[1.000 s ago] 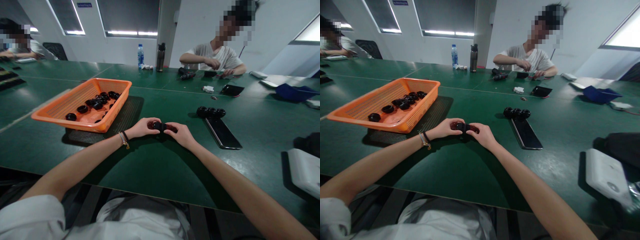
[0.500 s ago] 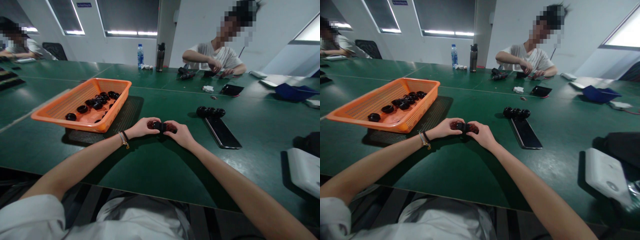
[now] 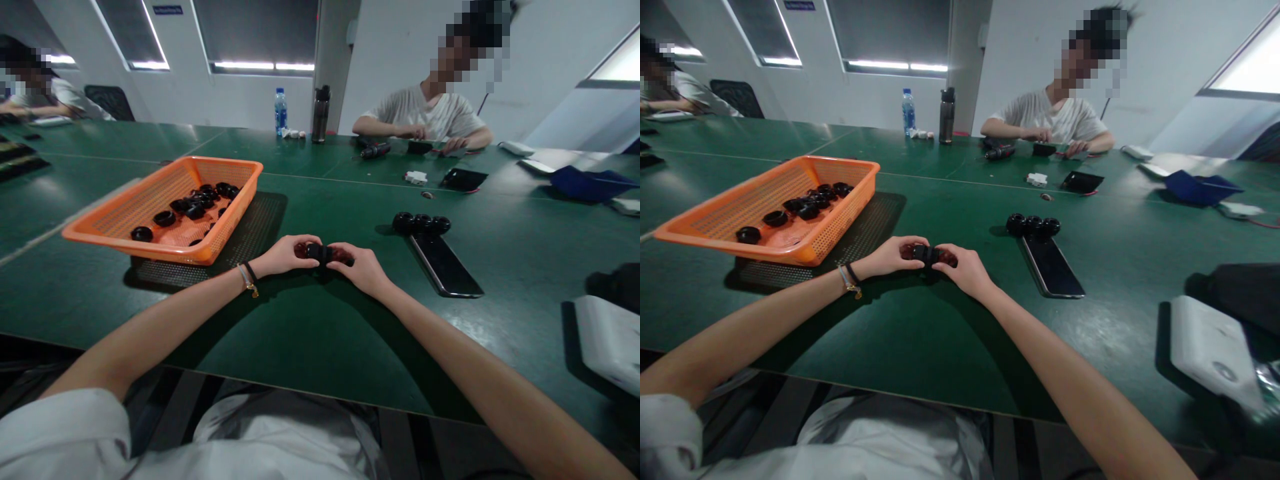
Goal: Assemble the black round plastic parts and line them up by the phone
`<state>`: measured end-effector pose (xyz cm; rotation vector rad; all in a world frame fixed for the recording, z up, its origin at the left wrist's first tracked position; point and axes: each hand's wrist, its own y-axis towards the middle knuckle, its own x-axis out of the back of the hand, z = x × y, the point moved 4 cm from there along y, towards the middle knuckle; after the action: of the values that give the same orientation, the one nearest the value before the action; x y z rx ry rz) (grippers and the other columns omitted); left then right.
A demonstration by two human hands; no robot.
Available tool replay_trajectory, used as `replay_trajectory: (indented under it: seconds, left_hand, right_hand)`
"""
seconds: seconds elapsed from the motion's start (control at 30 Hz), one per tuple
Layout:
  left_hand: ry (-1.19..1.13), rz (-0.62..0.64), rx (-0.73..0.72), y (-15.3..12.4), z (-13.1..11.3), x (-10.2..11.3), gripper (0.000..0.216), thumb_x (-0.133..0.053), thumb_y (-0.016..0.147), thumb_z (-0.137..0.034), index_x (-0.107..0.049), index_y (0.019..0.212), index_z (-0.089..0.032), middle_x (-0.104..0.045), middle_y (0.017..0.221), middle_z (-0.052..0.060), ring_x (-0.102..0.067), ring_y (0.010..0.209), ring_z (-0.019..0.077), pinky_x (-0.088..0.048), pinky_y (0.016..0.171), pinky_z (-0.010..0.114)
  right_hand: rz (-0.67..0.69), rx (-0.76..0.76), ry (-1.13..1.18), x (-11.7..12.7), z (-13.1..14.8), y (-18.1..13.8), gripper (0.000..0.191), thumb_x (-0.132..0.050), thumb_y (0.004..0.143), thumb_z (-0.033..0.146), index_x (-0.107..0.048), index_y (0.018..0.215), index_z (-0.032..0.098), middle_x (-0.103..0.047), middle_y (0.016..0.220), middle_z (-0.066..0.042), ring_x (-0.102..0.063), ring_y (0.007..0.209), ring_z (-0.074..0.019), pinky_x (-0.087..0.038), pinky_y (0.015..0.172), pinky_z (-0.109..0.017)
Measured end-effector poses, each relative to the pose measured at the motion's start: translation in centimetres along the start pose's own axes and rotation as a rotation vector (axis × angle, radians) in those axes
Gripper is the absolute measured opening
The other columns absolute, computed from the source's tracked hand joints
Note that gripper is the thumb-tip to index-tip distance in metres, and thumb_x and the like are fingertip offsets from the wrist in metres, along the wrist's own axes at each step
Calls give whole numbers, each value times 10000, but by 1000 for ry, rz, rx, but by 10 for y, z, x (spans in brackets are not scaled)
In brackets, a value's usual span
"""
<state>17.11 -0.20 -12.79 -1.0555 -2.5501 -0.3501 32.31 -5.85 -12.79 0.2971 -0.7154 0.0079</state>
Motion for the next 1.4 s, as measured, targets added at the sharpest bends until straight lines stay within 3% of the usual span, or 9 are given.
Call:
replay_trajectory:
  seconds: [0.9, 1.17, 1.4]
  left_hand:
    - [17, -3, -13, 0, 2, 0, 456, -687, 612, -256, -567, 1032, -124, -615, 894, 34, -573, 760, 125, -464, 719, 257]
    - [-22, 3, 11, 0, 2, 0, 446, -689, 614, -261, -564, 1021, -127, -611, 861, 19, -570, 751, 122, -463, 728, 259]
    - [-14, -8, 10, 0, -1, 1, 432, -691, 611, -255, -570, 1005, -125, -616, 856, 24, -568, 747, 125, -458, 719, 249]
  right_hand:
    - [28, -16, -88, 1, 2, 1, 263, -589, 755, 240, -627, 1004, 162, -672, 757, -24, -587, 641, -146, -468, 622, -286]
    - [11, 45, -125, 1, 4, 0, 289, -593, 749, 223, -620, 1032, 171, -678, 920, -66, -614, 785, -185, -490, 731, -337]
    - [10, 90, -108, 0, 5, -1, 315, -621, 709, 196, -612, 1023, 195, -666, 917, -56, -616, 819, -196, -502, 747, -350]
